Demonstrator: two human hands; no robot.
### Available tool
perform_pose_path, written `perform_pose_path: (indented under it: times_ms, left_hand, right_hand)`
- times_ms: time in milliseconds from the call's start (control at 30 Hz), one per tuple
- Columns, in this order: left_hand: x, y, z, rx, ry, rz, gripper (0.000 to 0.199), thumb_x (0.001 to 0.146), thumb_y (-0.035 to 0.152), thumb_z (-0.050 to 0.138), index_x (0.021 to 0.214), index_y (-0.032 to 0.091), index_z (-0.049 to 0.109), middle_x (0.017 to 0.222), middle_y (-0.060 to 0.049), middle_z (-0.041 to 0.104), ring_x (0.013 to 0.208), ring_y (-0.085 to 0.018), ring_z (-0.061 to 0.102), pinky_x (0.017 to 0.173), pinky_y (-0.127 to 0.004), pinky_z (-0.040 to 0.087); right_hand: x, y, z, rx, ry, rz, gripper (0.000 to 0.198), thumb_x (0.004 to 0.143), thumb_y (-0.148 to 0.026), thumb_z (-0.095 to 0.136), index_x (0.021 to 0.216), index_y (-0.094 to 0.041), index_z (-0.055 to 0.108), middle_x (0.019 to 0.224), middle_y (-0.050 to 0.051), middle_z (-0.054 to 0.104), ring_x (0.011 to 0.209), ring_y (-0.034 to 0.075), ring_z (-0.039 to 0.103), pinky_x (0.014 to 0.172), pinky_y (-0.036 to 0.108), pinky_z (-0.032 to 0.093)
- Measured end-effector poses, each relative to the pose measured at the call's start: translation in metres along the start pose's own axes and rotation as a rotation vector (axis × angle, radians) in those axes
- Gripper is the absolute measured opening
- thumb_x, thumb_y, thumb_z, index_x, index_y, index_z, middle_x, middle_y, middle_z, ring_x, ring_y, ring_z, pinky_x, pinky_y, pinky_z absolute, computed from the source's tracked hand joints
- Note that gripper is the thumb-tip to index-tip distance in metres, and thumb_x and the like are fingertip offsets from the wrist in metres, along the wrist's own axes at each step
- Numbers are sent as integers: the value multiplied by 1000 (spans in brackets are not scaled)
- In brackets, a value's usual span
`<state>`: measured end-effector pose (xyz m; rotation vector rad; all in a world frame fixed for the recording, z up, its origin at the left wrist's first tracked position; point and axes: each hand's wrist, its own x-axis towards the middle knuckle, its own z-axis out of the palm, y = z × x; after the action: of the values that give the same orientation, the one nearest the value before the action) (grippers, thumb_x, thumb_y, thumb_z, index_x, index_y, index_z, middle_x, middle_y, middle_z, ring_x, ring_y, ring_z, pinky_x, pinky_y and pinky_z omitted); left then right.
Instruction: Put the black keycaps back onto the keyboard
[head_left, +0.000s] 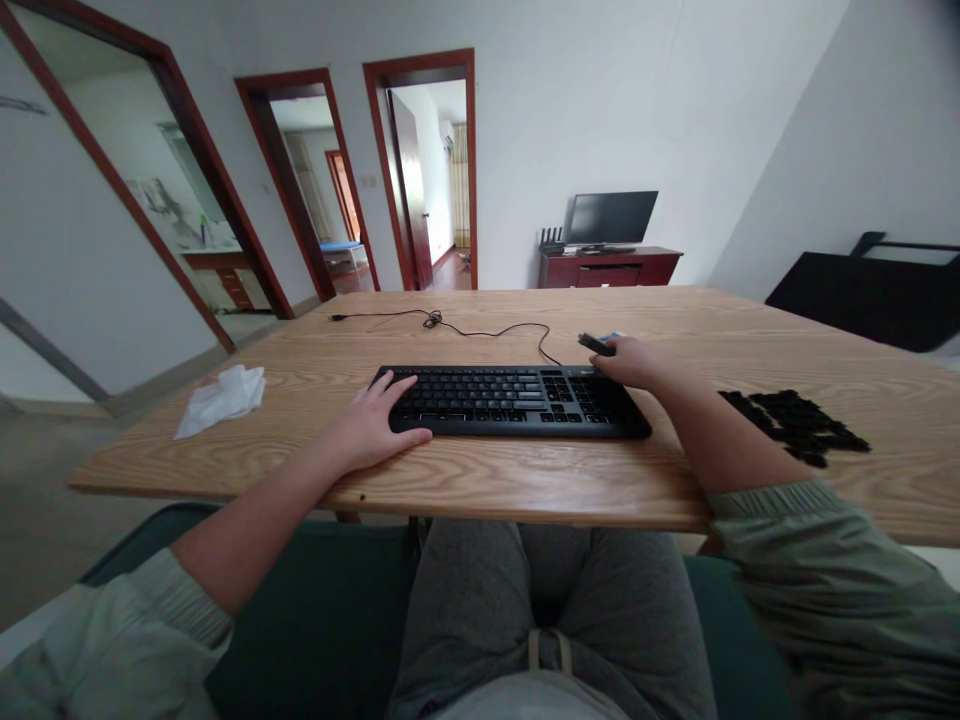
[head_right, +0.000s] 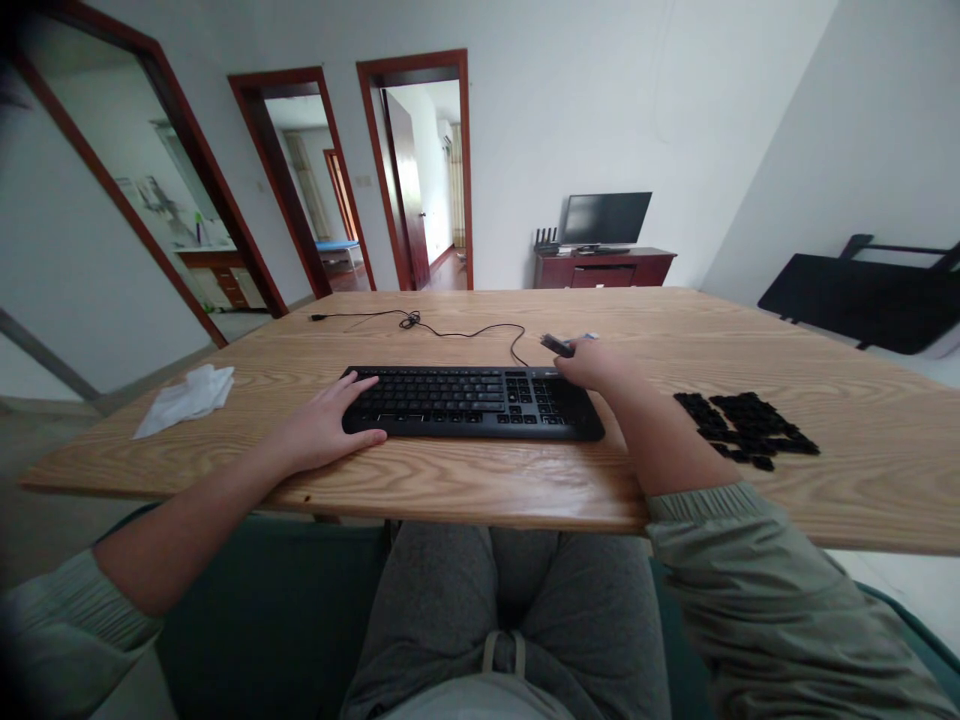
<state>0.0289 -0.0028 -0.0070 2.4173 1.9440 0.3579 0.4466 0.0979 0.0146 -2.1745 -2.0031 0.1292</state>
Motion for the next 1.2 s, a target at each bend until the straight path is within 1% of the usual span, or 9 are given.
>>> perform_pose_path:
  times_ms: [167, 300, 533, 633, 700, 833, 967, 1067, 1200]
  left_hand:
    - [8, 7, 4, 30, 9, -5, 97, 76, 81, 53, 155, 28, 34, 164, -14, 24, 150, -36, 26, 120, -49, 28]
    - [20, 14, 8, 42, 15, 8, 97, 75, 82, 52, 155, 30, 34, 164, -13, 24, 150, -38, 25, 119, -52, 29]
    - [33, 22, 2, 24, -36, 11, 100, 72, 83, 54, 155, 31, 34, 164, -16, 22, 148, -41, 29, 116, -54, 31]
    - [45, 29, -14, 7, -110, 0, 102, 66, 81, 63, 151, 29, 43, 158, -17, 36, 138, -42, 44, 112, -54, 36]
    - [58, 39, -26, -38, -139, 35, 96, 66, 80, 64, 145, 28, 50, 149, -15, 51, 131, -40, 52, 110, -51, 39]
    - [90, 72, -38, -199, -8, 197, 71, 89, 67, 42, 142, 21, 53, 148, -10, 53, 134, -31, 51, 114, -42, 37]
    - [115, 94, -23, -286, 64, 272, 57, 95, 57, 38, 128, 19, 64, 130, -9, 67, 118, -27, 61, 105, -37, 44]
    - [126, 88, -12, -256, 72, 324, 50, 94, 53, 40, 120, 20, 69, 123, -8, 70, 113, -27, 64, 101, -36, 46]
    - [138, 37, -14, -331, 121, 224, 47, 90, 53, 46, 113, 20, 70, 114, -7, 72, 104, -25, 65, 94, -33, 48]
  right_hand:
    - [-6, -12, 2, -65, 30, 7, 50, 86, -47, 51, 120, -14, 68, 113, 21, 70, 100, 35, 67, 82, 42, 51]
    - [-18, -30, -1, -65, 118, -67, 43, 87, -46, 50, 115, -17, 68, 112, 19, 71, 99, 34, 67, 81, 43, 51]
    - [-35, -66, -6, 191, 291, -257, 32, 86, -44, 53, 97, -19, 69, 102, 17, 71, 95, 31, 64, 81, 40, 47]
    - [-37, -74, -7, 392, 374, -407, 25, 83, -39, 55, 88, -18, 67, 96, 13, 69, 93, 27, 62, 82, 36, 45]
    - [-37, -75, -8, 562, 426, -437, 27, 86, -41, 51, 83, -17, 64, 87, 9, 67, 85, 24, 60, 77, 34, 44]
    - [-35, -64, -10, 822, 436, -386, 44, 91, -56, 45, 88, -17, 64, 74, 5, 63, 74, 20, 57, 67, 31, 43]
    - [-34, -52, -7, 886, 401, -305, 60, 90, -69, 41, 92, -15, 66, 76, 7, 64, 74, 20, 59, 68, 31, 44]
    - [-39, -54, -2, 883, 374, -304, 66, 89, -74, 38, 91, -15, 68, 76, 6, 65, 73, 20, 59, 66, 31, 43]
    - [-49, -65, 4, 829, 343, -390, 60, 84, -73, 49, 84, -16, 69, 72, 4, 64, 70, 19, 57, 63, 30, 42]
